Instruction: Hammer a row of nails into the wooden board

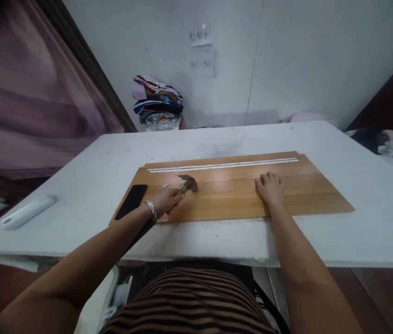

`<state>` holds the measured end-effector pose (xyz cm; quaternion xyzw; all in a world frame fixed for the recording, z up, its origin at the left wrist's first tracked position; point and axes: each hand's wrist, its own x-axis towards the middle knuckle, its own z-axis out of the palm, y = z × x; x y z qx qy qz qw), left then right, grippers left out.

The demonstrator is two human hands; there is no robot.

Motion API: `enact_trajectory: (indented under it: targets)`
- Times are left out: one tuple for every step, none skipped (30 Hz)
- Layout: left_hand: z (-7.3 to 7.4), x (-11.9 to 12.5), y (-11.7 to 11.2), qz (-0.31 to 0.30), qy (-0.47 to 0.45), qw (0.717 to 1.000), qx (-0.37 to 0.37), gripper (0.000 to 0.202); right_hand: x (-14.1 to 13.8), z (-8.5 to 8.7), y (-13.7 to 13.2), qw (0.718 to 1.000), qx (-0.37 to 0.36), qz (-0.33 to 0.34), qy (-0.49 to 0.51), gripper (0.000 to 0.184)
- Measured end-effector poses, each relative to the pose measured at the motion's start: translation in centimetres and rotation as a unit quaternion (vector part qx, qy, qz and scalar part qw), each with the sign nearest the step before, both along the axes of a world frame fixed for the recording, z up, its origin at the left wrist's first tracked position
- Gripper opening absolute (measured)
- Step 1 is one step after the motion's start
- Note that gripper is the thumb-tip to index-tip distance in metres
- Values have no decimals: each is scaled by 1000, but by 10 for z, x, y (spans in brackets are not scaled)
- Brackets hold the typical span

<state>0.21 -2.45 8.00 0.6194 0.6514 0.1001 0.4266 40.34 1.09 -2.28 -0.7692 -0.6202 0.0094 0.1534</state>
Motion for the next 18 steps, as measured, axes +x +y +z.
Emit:
enact_trajectory:
  targets:
    - [0, 0, 0, 0, 2, 1000, -2, 20, 0, 0, 0, 1000, 1, 1, 0, 42]
    - [1, 1, 0, 1, 4, 1000, -5, 21, 0, 0, 0, 1000, 1, 1, -1, 41]
    - [2, 1, -1, 1, 5, 1000, -7, 22, 0, 0, 0, 1000, 0, -1, -1, 42]
    - [2, 2, -1, 1, 6, 1000, -8, 22, 0, 0, 0, 1000, -3, -3, -1, 42]
    - [3, 2, -1, 2, 7, 1000, -8, 21, 0, 0, 0, 1000, -7, -6, -1, 43]
    - [4, 2, -1, 2, 7, 1000, -8, 20, 0, 0, 0, 1000, -11, -8, 0, 43]
    - [4, 2, -1, 1, 6, 1000, -8, 19, 0, 0, 0, 1000, -15, -9, 0, 43]
    - [4, 2, -1, 1, 7, 1000, -7, 17, 0, -1, 0, 1000, -16, -10, 1, 43]
    - [4, 1, 0, -1, 8, 1000, -7, 16, 0, -1, 0, 1000, -14, -10, 2, 42]
    - [3, 1, 0, -2, 8, 1000, -5, 15, 0, -1, 0, 1000, -10, -9, 3, 42]
    - [3, 1, 1, -4, 8, 1000, -4, 15, 0, -2, 1, 1000, -4, -8, 4, 41]
    - [2, 1, 1, -5, 8, 1000, -3, 15, 0, -2, 1, 1000, 1, -6, 4, 41]
    - [1, 0, 1, -5, 8, 1000, -4, 15, 0, -2, 1, 1000, 4, -5, 5, 40]
    - [0, 0, 1, -4, 7, 1000, -5, 16, 1, -2, 1, 1000, 6, -4, 5, 40]
    - [-2, -1, 1, -3, 5, 1000, -7, 17, 1, -2, 1, 1000, 5, -1, 5, 40]
    - [-3, -1, 2, -2, 3, 1000, -8, 17, 1, -2, 1, 1000, 4, 0, 4, 40]
    - [-4, -1, 2, -2, 1, 1000, -8, 18, 1, -1, 1, 1000, 0, 1, 2, 40]
    - [-5, -2, 2, -2, -1, 1000, -7, 18, 1, -1, 1, 1000, -4, 2, 0, 40]
